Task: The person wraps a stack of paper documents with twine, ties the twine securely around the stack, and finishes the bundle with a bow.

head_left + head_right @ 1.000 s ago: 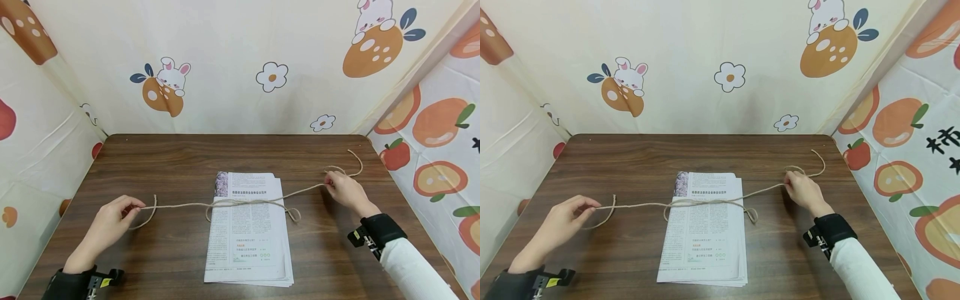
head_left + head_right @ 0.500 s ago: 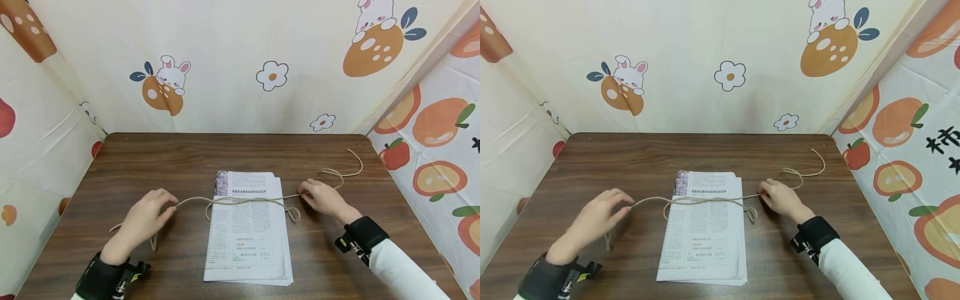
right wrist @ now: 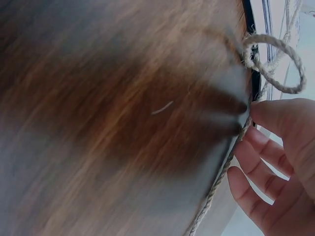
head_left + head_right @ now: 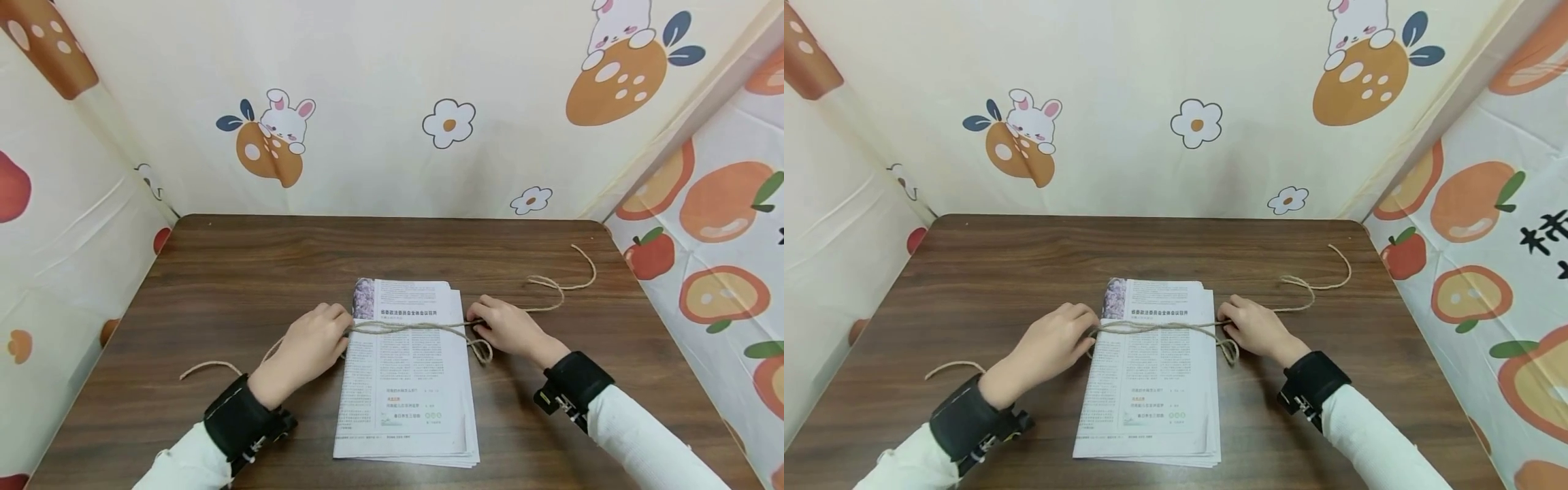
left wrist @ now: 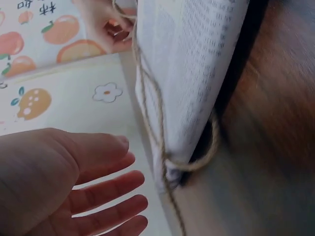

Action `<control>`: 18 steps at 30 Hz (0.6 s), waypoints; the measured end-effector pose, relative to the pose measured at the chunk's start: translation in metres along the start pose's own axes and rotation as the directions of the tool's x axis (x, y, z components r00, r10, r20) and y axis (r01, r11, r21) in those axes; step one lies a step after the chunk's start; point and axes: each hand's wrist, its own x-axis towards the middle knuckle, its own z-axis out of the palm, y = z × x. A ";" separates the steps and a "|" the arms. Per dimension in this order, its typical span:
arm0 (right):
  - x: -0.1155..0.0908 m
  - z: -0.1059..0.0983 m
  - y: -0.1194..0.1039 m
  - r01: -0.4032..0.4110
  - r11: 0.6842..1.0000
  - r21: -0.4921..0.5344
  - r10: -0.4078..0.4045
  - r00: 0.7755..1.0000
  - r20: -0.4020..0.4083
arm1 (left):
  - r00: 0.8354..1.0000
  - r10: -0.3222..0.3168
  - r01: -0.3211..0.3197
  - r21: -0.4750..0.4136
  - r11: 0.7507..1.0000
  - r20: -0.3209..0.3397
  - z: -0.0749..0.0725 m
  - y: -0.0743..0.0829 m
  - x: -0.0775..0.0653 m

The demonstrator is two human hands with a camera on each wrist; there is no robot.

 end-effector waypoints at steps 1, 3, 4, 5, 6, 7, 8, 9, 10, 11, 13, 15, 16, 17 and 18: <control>0.001 0.000 -0.001 -0.003 1.000 0.001 0.003 1.000 0.006 | 1.000 0.002 -0.002 0.004 1.000 -0.005 0.003 0.001 0.002; 0.002 0.000 -0.002 -0.006 1.000 0.006 0.006 1.000 0.013 | 1.000 0.003 -0.003 0.016 1.000 -0.021 0.009 0.002 0.005; 0.002 0.000 -0.003 -0.007 1.000 0.009 0.007 1.000 0.018 | 1.000 0.002 -0.001 0.022 1.000 -0.029 0.012 0.002 0.006; 0.003 0.000 -0.003 -0.010 1.000 0.012 0.009 1.000 0.021 | 0.999 0.002 -0.001 0.024 1.000 -0.038 0.015 0.002 0.007; 0.003 0.000 -0.004 -0.009 1.000 0.013 0.009 1.000 0.022 | 0.999 0.003 -0.002 0.028 1.000 -0.049 0.017 0.001 0.008; 0.003 0.000 -0.004 -0.009 1.000 0.015 0.009 1.000 0.024 | 0.998 0.003 -0.001 0.030 1.000 -0.059 0.019 0.001 0.008; 0.004 0.001 -0.004 -0.008 1.000 0.018 0.007 1.000 0.025 | 0.998 0.002 0.001 0.036 0.999 -0.068 0.022 0.000 0.009; 0.004 0.001 -0.005 -0.007 1.000 0.018 0.006 1.000 0.026 | 0.997 0.000 0.003 0.041 0.999 -0.074 0.024 0.000 0.009; 0.004 0.001 -0.005 -0.007 1.000 0.017 0.006 1.000 0.027 | 0.997 -0.003 0.006 0.046 0.999 -0.080 0.025 -0.001 0.009; 0.004 0.001 -0.005 -0.007 1.000 0.015 0.007 1.000 0.030 | 0.996 -0.003 0.008 0.050 0.999 -0.084 0.026 -0.001 0.010; 0.004 0.001 -0.005 -0.013 1.000 0.007 0.012 0.999 0.041 | 0.996 -0.007 0.012 0.060 0.998 -0.085 0.028 -0.002 0.010; 0.004 0.001 -0.005 -0.021 1.000 -0.001 0.021 0.998 0.053 | 0.997 -0.017 0.022 0.065 0.998 -0.082 0.029 -0.002 0.010; 0.004 0.000 -0.005 -0.025 1.000 -0.004 0.025 0.998 0.059 | 0.997 -0.024 0.029 0.065 0.997 -0.076 0.029 -0.002 0.010; 0.005 0.000 -0.005 -0.029 1.000 -0.007 0.029 0.998 0.063 | 0.997 -0.031 0.035 0.063 0.997 -0.068 0.029 -0.001 0.010; 0.005 0.000 -0.005 -0.034 0.999 -0.008 0.034 0.997 0.064 | 0.997 -0.039 0.043 0.061 0.997 -0.060 0.029 -0.001 0.010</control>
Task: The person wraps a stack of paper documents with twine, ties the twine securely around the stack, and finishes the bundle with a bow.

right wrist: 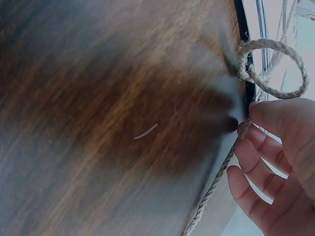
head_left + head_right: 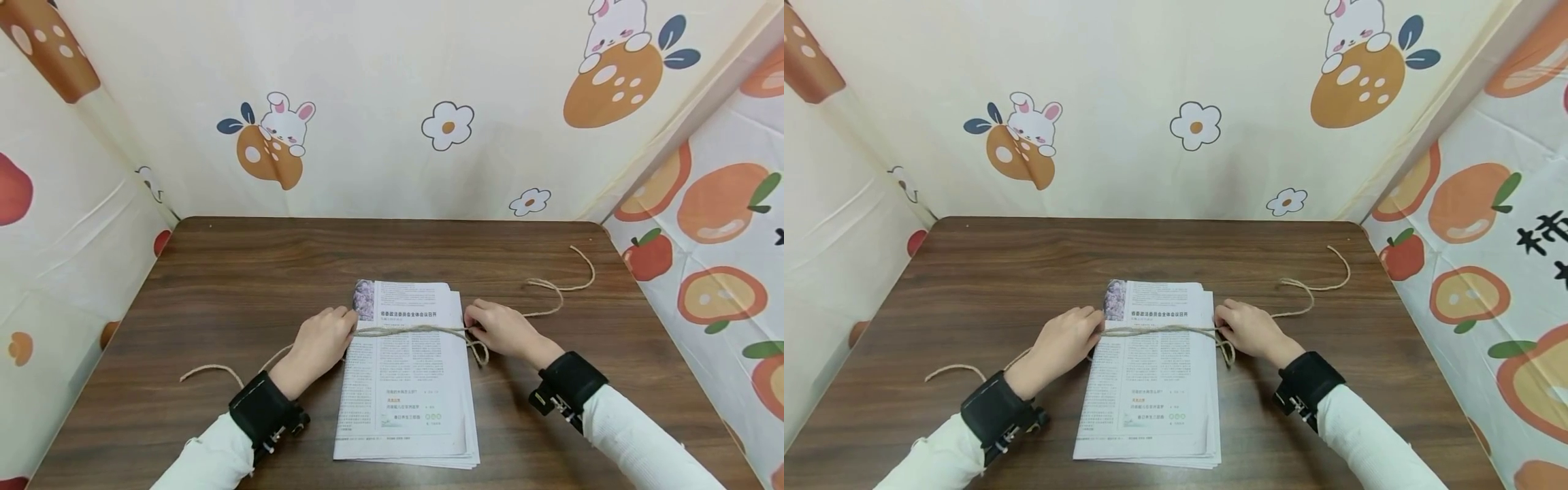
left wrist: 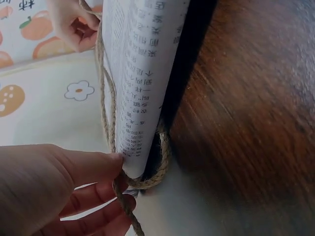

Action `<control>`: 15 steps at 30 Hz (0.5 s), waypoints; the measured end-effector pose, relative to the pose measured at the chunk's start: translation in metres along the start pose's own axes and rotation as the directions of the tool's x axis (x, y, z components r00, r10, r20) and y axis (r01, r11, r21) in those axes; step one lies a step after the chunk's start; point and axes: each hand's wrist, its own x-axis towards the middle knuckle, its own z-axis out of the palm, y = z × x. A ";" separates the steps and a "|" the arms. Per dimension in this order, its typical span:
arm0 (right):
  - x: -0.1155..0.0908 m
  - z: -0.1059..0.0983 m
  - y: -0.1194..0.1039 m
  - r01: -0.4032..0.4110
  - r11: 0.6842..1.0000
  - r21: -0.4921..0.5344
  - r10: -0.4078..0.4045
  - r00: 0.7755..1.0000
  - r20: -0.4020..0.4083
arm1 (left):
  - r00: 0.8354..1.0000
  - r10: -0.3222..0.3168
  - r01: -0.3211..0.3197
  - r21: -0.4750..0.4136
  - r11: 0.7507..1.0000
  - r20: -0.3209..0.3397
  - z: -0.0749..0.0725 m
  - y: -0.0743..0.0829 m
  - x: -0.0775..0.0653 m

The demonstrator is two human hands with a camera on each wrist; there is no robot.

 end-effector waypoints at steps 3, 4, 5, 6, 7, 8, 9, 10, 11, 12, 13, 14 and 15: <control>-0.001 -0.001 0.000 -0.013 1.000 0.002 0.013 1.000 -0.009 | 1.000 -0.025 0.025 -0.001 1.000 0.014 -0.001 -0.001 -0.002; -0.001 -0.001 0.000 -0.019 1.000 0.002 0.019 1.000 -0.013 | 0.999 -0.030 0.030 -0.002 1.000 0.016 -0.001 -0.001 -0.003; -0.002 -0.002 0.001 -0.024 1.000 0.003 0.024 1.000 -0.017 | 0.999 -0.034 0.034 -0.004 0.999 0.015 -0.002 -0.002 -0.005; -0.002 -0.002 0.002 -0.029 1.000 0.000 0.029 0.999 -0.018 | 0.999 -0.039 0.039 -0.005 0.999 0.012 -0.003 -0.003 -0.007; -0.003 -0.002 0.003 -0.033 0.999 -0.004 0.032 0.999 -0.020 | 0.999 -0.043 0.043 -0.007 0.999 0.009 -0.003 -0.004 -0.009; -0.003 -0.002 0.004 -0.033 0.999 -0.008 0.033 0.999 -0.022 | 0.999 -0.048 0.048 -0.011 0.999 0.008 -0.004 -0.005 -0.011; -0.004 -0.003 0.005 -0.034 0.999 -0.013 0.033 0.999 -0.023 | 0.999 -0.053 0.053 -0.018 0.998 0.007 -0.005 -0.007 -0.013; -0.005 -0.003 0.007 -0.034 0.999 -0.017 0.033 0.999 -0.027 | 0.998 -0.059 0.059 -0.024 0.998 0.009 -0.007 -0.008 -0.016; -0.005 -0.003 0.008 -0.032 0.999 -0.025 0.031 0.999 -0.030 | 0.998 -0.064 0.064 -0.029 0.998 0.009 -0.008 -0.009 -0.018; -0.006 -0.003 0.010 -0.032 0.999 -0.029 0.031 0.999 -0.038 | 0.998 -0.069 0.070 -0.032 0.997 0.010 -0.009 -0.011 -0.020; -0.007 -0.003 0.011 -0.033 0.999 -0.033 0.031 0.998 -0.051 | 0.997 -0.074 0.075 -0.035 0.997 0.009 -0.011 -0.012 -0.022; -0.007 -0.003 0.012 -0.037 0.999 -0.036 0.035 0.997 -0.062 | 0.997 -0.078 0.078 -0.038 0.996 0.011 -0.012 -0.013 -0.025; -0.008 -0.004 0.013 -0.043 0.998 -0.040 0.040 0.997 -0.073 | 0.997 -0.080 0.080 -0.038 0.996 0.012 -0.013 -0.014 -0.027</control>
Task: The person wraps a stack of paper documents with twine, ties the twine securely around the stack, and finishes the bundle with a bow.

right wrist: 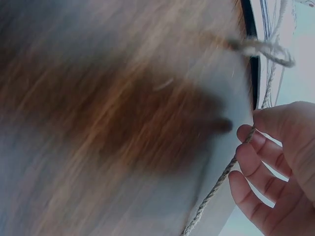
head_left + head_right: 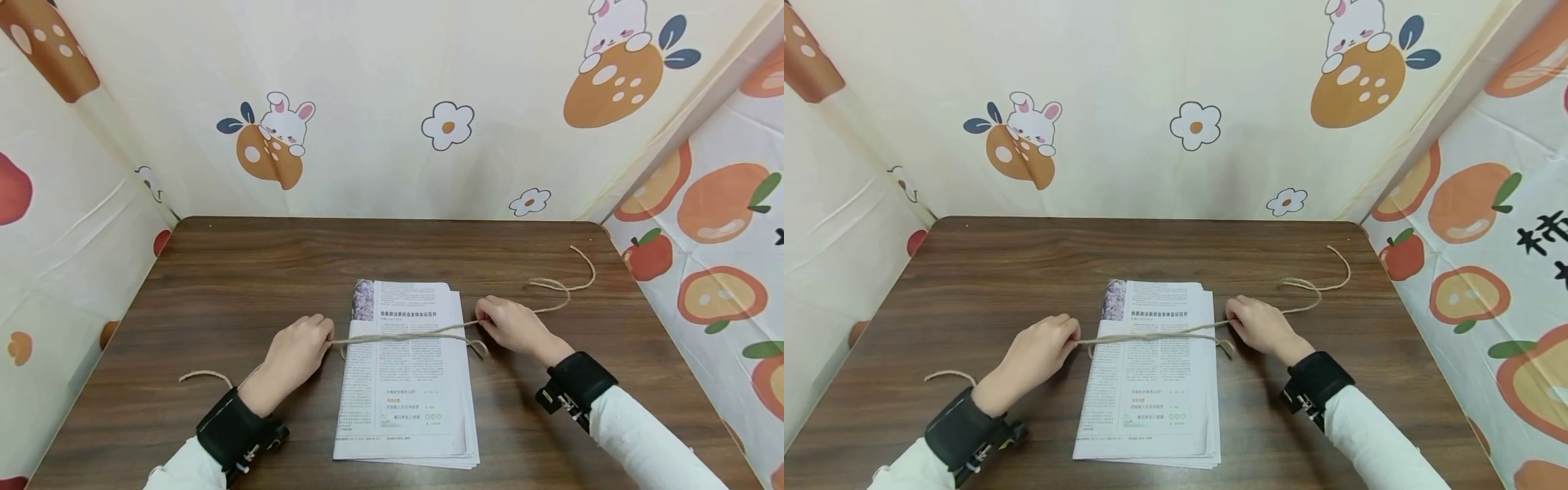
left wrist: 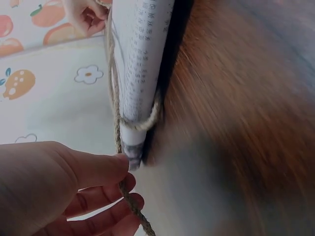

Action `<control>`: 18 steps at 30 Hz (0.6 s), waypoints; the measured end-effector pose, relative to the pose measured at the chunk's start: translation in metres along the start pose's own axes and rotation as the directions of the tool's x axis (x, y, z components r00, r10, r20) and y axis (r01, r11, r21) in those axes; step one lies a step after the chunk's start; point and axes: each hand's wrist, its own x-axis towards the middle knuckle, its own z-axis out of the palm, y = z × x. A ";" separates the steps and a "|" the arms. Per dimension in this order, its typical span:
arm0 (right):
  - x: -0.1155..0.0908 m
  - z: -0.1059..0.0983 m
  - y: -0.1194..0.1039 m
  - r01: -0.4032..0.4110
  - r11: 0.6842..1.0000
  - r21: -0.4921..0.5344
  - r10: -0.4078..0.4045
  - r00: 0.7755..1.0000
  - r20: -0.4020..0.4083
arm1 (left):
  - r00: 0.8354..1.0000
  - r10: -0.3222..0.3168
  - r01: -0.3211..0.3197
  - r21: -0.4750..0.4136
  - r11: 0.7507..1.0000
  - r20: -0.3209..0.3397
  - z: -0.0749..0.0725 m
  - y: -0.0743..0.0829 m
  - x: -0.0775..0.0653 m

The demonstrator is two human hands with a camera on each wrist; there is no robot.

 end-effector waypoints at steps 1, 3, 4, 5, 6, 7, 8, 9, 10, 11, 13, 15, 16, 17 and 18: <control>-0.001 0.000 0.001 -0.008 1.000 -0.003 0.008 1.000 -0.012 | 1.000 -0.003 0.003 0.000 1.000 0.001 -0.001 -0.001 -0.002; -0.002 -0.001 0.003 -0.030 1.000 -0.004 0.030 0.999 -0.024 | 1.000 -0.008 0.008 0.001 1.000 0.006 -0.003 -0.004 -0.007; -0.002 -0.001 0.004 -0.043 0.999 -0.006 0.043 0.999 -0.026 | 1.000 -0.010 0.010 0.002 1.000 0.011 -0.004 -0.006 -0.009; -0.002 -0.002 0.005 -0.056 0.998 -0.008 0.056 0.998 -0.023 | 1.000 -0.013 0.013 0.001 1.000 0.016 -0.005 -0.007 -0.011; -0.002 -0.002 0.006 -0.066 0.998 -0.009 0.066 0.998 -0.019 | 1.000 -0.016 0.015 0.002 1.000 0.019 -0.006 -0.008 -0.013; -0.003 -0.003 0.006 -0.074 0.997 -0.009 0.074 0.997 -0.016 | 1.000 -0.018 0.018 0.003 1.000 0.023 -0.007 -0.009 -0.015; -0.003 -0.003 0.007 -0.080 0.997 -0.008 0.080 0.997 -0.013 | 0.999 -0.020 0.020 0.004 1.000 0.027 -0.009 -0.010 -0.017; -0.003 -0.003 0.008 -0.082 0.997 -0.008 0.082 0.997 -0.013 | 0.999 -0.023 0.022 0.006 1.000 0.031 -0.010 -0.012 -0.018; -0.003 -0.003 0.008 -0.082 0.997 -0.009 0.082 0.997 -0.016 | 0.999 -0.026 0.025 0.006 1.000 0.034 -0.011 -0.013 -0.020; -0.003 -0.003 0.009 -0.079 0.997 -0.009 0.079 0.997 -0.019 | 0.999 -0.029 0.028 0.006 1.000 0.037 -0.012 -0.014 -0.022; -0.003 -0.003 0.010 -0.068 0.998 -0.012 0.068 0.997 -0.032 | 0.998 -0.035 0.035 0.006 0.999 0.042 -0.014 -0.016 -0.025; -0.003 -0.003 0.011 -0.059 0.998 -0.016 0.058 0.998 -0.039 | 0.998 -0.043 0.043 0.004 0.999 0.049 -0.015 -0.019 -0.029; -0.002 -0.004 0.011 -0.059 0.998 -0.019 0.058 0.998 -0.038 | 0.998 -0.046 0.046 0.002 0.999 0.051 -0.016 -0.020 -0.030; -0.002 -0.004 0.011 -0.061 0.998 -0.021 0.060 0.998 -0.036 | 0.997 -0.050 0.050 0.000 0.999 0.056 -0.016 -0.021 -0.031; -0.002 -0.004 0.011 -0.064 0.998 -0.021 0.063 0.997 -0.033 | 0.997 -0.054 0.054 -0.002 0.999 0.061 -0.017 -0.022 -0.032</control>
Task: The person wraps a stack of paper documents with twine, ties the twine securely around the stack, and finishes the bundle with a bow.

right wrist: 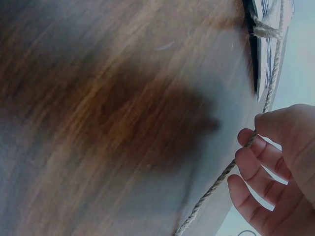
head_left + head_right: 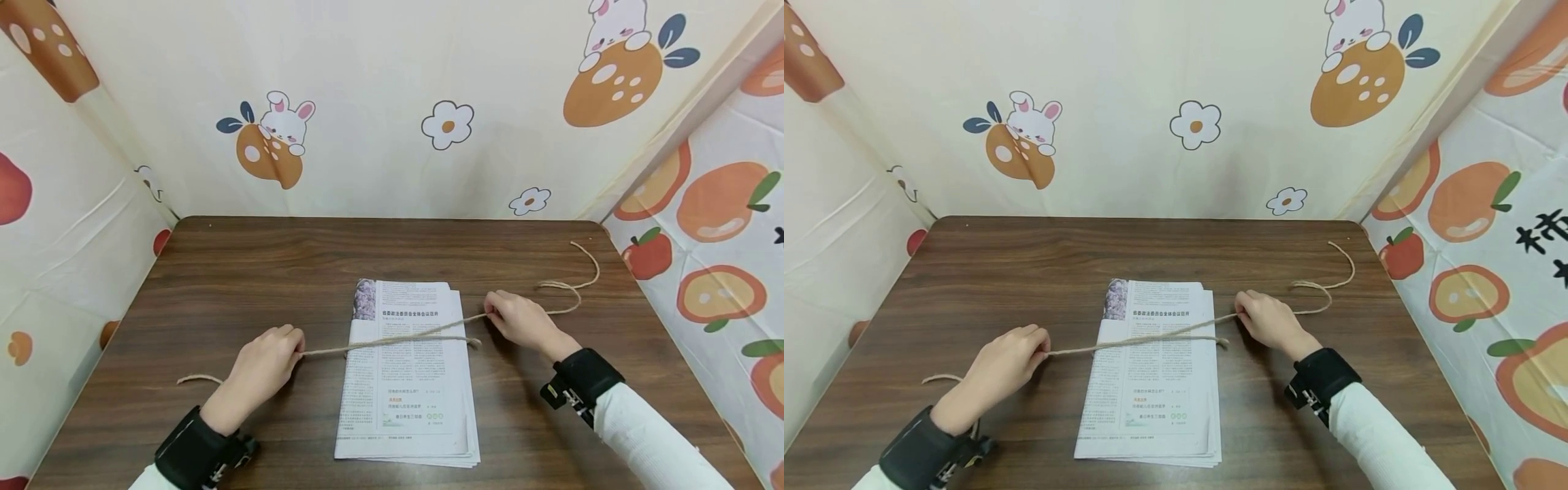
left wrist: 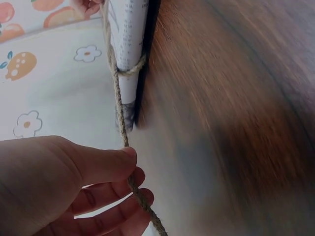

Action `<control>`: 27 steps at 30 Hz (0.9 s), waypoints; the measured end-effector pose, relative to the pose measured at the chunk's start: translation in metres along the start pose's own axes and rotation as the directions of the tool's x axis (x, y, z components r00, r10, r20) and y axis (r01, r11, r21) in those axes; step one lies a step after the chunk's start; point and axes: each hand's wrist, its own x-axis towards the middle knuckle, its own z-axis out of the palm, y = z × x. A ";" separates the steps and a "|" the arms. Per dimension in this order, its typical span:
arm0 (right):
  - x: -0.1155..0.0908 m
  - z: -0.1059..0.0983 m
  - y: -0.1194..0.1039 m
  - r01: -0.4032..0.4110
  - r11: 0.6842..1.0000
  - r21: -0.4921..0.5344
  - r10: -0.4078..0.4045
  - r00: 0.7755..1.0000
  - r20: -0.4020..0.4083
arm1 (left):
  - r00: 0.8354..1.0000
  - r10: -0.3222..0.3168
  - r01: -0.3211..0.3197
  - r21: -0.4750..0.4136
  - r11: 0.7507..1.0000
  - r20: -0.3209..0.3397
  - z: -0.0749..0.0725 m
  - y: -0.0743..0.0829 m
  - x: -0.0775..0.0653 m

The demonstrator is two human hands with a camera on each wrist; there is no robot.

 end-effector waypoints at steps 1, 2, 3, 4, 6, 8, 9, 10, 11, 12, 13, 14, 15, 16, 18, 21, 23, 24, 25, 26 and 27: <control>0.000 0.000 0.000 -0.005 1.000 0.000 0.005 1.000 0.004 | 1.000 -0.004 0.004 -0.002 1.000 0.003 -0.001 -0.001 -0.001; 0.000 -0.001 0.000 -0.011 1.000 0.000 0.011 1.000 0.009 | 1.000 -0.006 0.006 -0.003 1.000 0.006 -0.002 -0.002 -0.002; 0.001 -0.001 0.001 -0.015 1.000 0.000 0.015 1.000 0.011 | 1.000 -0.008 0.008 -0.005 1.000 0.006 -0.002 -0.003 -0.003; 0.001 -0.001 0.000 -0.019 1.000 0.001 0.019 1.000 0.010 | 1.000 -0.009 0.009 -0.008 1.000 0.006 -0.003 -0.004 -0.004; 0.001 -0.002 0.001 -0.016 1.000 0.003 0.016 1.000 0.003 | 1.000 -0.012 0.012 -0.010 1.000 0.006 -0.006 -0.006 -0.006; 0.001 -0.002 0.001 -0.006 1.000 0.002 0.006 1.000 -0.009 | 1.000 -0.019 0.019 -0.015 1.000 0.011 -0.008 -0.009 -0.009; 0.001 -0.002 0.001 -0.003 1.000 0.001 0.003 1.000 -0.014 | 1.000 -0.024 0.024 -0.018 1.000 0.017 -0.009 -0.010 -0.010; 0.001 -0.002 0.001 0.001 1.000 0.000 -0.001 1.000 -0.019 | 0.999 -0.028 0.028 -0.020 0.999 0.023 -0.010 -0.012 -0.011; 0.000 -0.001 0.001 0.002 1.000 -0.002 -0.002 1.000 -0.021 | 0.999 -0.032 0.033 -0.021 0.999 0.029 -0.011 -0.013 -0.013; 0.000 -0.001 0.001 0.002 1.000 -0.002 -0.002 1.000 -0.023 | 0.999 -0.038 0.039 -0.023 0.999 0.035 -0.012 -0.015 -0.014; 0.000 -0.001 0.001 0.000 1.000 -0.004 -0.001 1.000 -0.024 | 0.998 -0.041 0.042 -0.025 0.999 0.039 -0.013 -0.016 -0.015; 0.000 -0.001 0.001 -0.002 1.000 -0.006 0.002 1.000 -0.024 | 0.998 -0.043 0.044 -0.024 0.999 0.040 -0.014 -0.017 -0.016; 0.001 -0.002 0.002 -0.005 1.000 -0.005 0.005 1.000 -0.025 | 0.998 -0.045 0.046 -0.027 0.999 0.044 -0.015 -0.018 -0.016; 0.001 -0.002 0.002 -0.007 1.000 -0.007 0.007 1.000 -0.027 | 0.998 -0.046 0.048 -0.029 0.998 0.044 -0.016 -0.019 -0.017; 0.001 -0.002 0.002 -0.010 1.000 -0.008 0.009 0.999 -0.036 | 0.998 -0.050 0.051 -0.035 0.998 0.049 -0.018 -0.019 -0.017; 0.002 -0.003 0.002 -0.006 1.000 -0.011 0.006 0.998 -0.056 | 0.996 -0.065 0.067 -0.039 0.997 0.054 -0.023 -0.021 -0.018; 0.002 -0.004 0.002 -0.007 1.000 -0.016 0.006 0.998 -0.069 | 0.995 -0.081 0.083 -0.035 0.996 0.054 -0.026 -0.023 -0.019; 0.002 -0.004 0.002 -0.010 1.000 -0.018 0.009 0.997 -0.073 | 0.994 -0.090 0.092 -0.033 0.995 0.056 -0.028 -0.024 -0.019; 0.002 -0.005 0.002 -0.016 1.000 -0.018 0.015 0.997 -0.076 | 0.993 -0.099 0.101 -0.031 0.994 0.058 -0.030 -0.026 -0.020; 0.001 -0.005 0.003 -0.021 1.000 -0.018 0.019 0.997 -0.075 | 0.992 -0.105 0.107 -0.029 0.994 0.062 -0.031 -0.027 -0.021; 0.001 -0.005 0.003 -0.025 1.000 -0.019 0.023 0.997 -0.075 | 0.992 -0.106 0.108 -0.025 0.994 0.064 -0.031 -0.028 -0.022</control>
